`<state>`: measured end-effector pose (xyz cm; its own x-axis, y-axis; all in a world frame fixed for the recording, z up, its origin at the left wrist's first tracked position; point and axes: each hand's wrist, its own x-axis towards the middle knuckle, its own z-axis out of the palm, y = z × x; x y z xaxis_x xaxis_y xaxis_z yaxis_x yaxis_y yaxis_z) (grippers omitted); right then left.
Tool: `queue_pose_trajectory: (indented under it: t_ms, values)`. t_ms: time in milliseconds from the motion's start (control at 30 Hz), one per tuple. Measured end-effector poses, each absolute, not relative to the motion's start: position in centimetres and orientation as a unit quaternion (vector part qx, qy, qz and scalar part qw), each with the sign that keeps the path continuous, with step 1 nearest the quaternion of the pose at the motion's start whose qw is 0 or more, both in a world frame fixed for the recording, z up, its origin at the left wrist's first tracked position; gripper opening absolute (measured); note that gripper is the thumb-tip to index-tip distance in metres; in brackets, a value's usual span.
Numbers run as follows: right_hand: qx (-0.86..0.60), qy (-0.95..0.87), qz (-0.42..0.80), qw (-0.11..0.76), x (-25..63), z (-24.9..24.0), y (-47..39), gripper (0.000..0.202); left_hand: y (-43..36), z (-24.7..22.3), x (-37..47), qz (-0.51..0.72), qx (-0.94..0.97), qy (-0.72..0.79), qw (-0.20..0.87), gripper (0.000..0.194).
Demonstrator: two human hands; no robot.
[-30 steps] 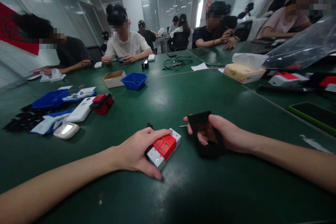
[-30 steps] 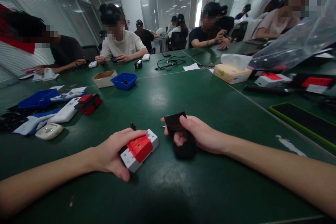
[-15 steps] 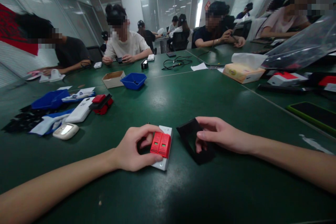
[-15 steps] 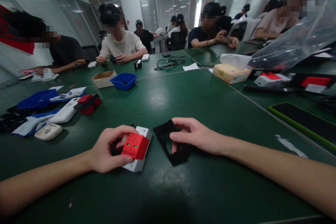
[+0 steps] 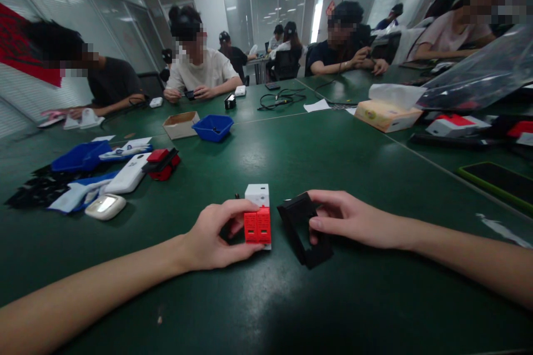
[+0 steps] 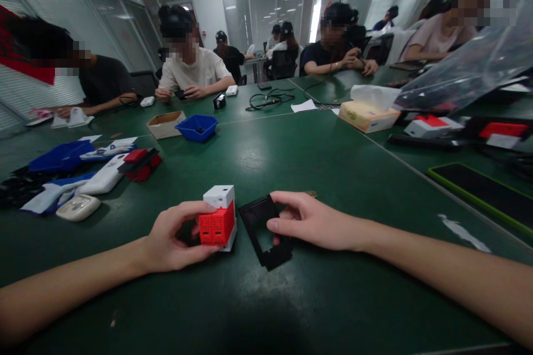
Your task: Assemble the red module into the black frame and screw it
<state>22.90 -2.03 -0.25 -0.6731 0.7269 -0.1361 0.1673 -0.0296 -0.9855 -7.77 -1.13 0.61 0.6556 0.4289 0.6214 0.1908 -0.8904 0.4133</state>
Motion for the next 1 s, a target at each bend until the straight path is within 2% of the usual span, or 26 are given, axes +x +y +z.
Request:
queue_pose_trajectory:
  t_ms: [267, 567, 767, 1000]
  values:
    - [-0.331, -0.663, 0.634, 0.220, 22.8, 0.0, -2.2, 0.044, -0.8, 0.5, -8.1, 0.355, 0.902, 0.177, 0.172, 0.051]
    - [-0.322, -0.673, 0.632, 0.210, 22.8, 0.4, -2.2, 0.039, -1.1, 1.0, -7.7, 0.377, 0.902, 0.159, 0.134, 0.046]
    - [-0.315, -0.685, 0.626, 0.196, 22.6, 0.8, -2.3, 0.035, -1.2, 0.8, -8.0, 0.371, 0.892, 0.192, 0.174, 0.051]
    - [-0.300, -0.622, 0.680, 0.246, 22.6, 0.1, -2.3, 0.055, -1.1, 0.7, -8.1, 0.358, 0.884, 0.200, 0.225, 0.054]
